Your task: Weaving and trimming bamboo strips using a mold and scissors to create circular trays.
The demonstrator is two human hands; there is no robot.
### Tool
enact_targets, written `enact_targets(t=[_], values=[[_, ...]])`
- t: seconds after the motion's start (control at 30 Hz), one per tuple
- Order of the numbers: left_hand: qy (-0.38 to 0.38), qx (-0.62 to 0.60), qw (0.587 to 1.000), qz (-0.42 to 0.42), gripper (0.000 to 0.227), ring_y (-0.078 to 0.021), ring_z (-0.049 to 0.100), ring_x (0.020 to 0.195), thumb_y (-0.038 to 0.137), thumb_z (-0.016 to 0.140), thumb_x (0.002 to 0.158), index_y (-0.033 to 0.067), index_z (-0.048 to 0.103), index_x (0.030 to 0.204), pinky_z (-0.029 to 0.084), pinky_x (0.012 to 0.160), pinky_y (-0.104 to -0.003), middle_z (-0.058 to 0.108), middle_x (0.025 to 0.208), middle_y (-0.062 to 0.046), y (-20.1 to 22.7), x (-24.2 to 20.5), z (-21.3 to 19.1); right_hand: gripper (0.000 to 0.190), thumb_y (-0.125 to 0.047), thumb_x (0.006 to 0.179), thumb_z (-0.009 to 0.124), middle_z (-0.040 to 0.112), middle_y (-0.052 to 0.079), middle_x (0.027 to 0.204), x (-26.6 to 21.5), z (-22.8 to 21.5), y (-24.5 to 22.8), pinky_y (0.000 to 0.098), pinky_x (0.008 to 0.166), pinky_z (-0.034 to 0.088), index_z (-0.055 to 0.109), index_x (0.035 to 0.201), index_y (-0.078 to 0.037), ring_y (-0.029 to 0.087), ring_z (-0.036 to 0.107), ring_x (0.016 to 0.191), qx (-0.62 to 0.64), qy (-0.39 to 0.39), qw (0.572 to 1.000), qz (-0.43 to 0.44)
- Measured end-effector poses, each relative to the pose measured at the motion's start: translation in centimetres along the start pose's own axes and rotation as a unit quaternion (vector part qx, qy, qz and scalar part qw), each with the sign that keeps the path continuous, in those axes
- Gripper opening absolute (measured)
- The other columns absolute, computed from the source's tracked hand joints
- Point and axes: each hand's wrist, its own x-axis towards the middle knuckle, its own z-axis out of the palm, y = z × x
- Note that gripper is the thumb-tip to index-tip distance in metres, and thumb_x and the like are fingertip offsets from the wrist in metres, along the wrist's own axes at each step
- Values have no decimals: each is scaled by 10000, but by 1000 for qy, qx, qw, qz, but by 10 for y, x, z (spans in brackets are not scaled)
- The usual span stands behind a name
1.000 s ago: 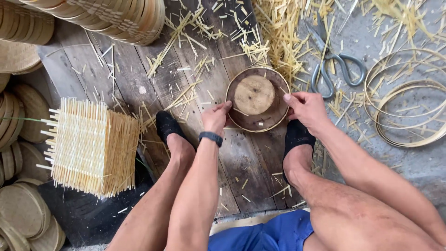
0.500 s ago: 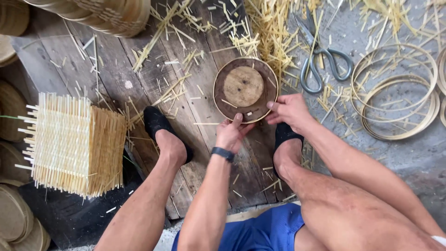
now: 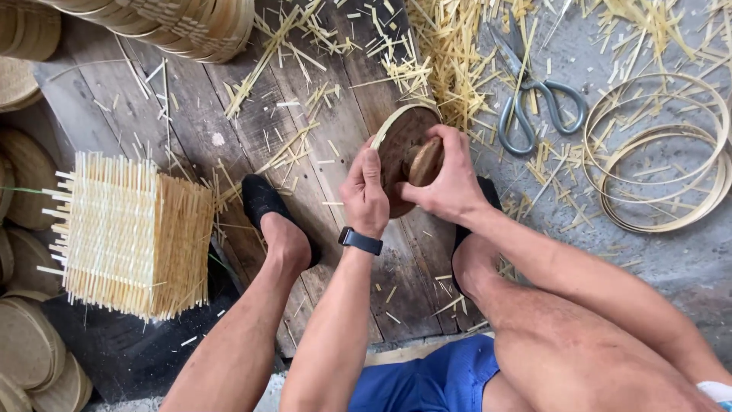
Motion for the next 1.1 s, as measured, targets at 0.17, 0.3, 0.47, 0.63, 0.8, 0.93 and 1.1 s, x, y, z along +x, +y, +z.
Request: enact_targets(t=[0.17, 0.3, 0.47, 0.63, 0.8, 0.93, 1.1], values=[[44, -3, 986, -163, 635, -169, 642, 787, 539, 521, 1008, -55, 735, 1082, 532, 708, -322, 718, 911, -106, -40, 45, -46, 932, -242, 605, 821, 560, 152, 1291, 5, -43, 9, 430, 945, 560, 407, 1407, -8, 296, 619, 1141, 156, -69, 985, 7], [56, 50, 973, -220, 690, -163, 595, 837, 591, 599, 999, -84, 725, 1058, 525, 786, -325, 662, 945, -102, -88, 80, -90, 876, -247, 704, 777, 607, 146, 1181, 6, -71, 42, 434, 896, 591, 397, 1473, -72, 301, 660, 1006, 306, -8, 951, 54], [102, 1, 964, -246, 664, -153, 684, 910, 595, 595, 939, -27, 712, 1139, 552, 845, -302, 737, 1025, -81, -70, 98, -89, 937, -348, 748, 892, 529, 163, 1333, 37, -79, 92, 491, 1092, 487, 385, 1499, -110, 336, 544, 1253, 9, 170, 985, 36], [2, -340, 903, -264, 423, -215, 693, 1038, 315, 668, 942, -16, 676, 1204, 529, 955, -332, 744, 1131, -97, -72, 83, -107, 980, -395, 677, 915, 373, 189, 1397, 46, -71, 116, 574, 1088, 383, 422, 1491, -162, 433, 354, 1309, -280, 142, 944, 105], [170, 118, 978, 3, 405, -243, 656, 1144, 154, 698, 898, 1, 670, 1272, 513, 1028, -374, 698, 1232, -120, -68, 42, -84, 979, -396, 692, 921, 369, 207, 1380, 43, -67, 139, 586, 1078, 387, 405, 1486, -146, 463, 347, 1293, -309, 146, 936, 79], [5, 485, 841, 238, 651, -361, 507, 1370, 432, 726, 831, -4, 642, 1307, 392, 1156, -507, 576, 1422, -203, -42, 0, -13, 946, -402, 723, 915, 367, 207, 1389, 42, -65, 136, 583, 1081, 391, 387, 1465, -146, 463, 346, 1297, -313, 151, 935, 65], [-71, 503, 836, 207, 496, -391, 443, 1439, 289, 640, 907, 22, 651, 1325, 356, 1177, -527, 529, 1507, -225, -65, -25, 6, 954, -418, 720, 920, 364, 205, 1384, 40, -64, 142, 580, 1091, 392, 378, 1458, -153, 461, 347, 1292, -329, 161, 929, 45]])
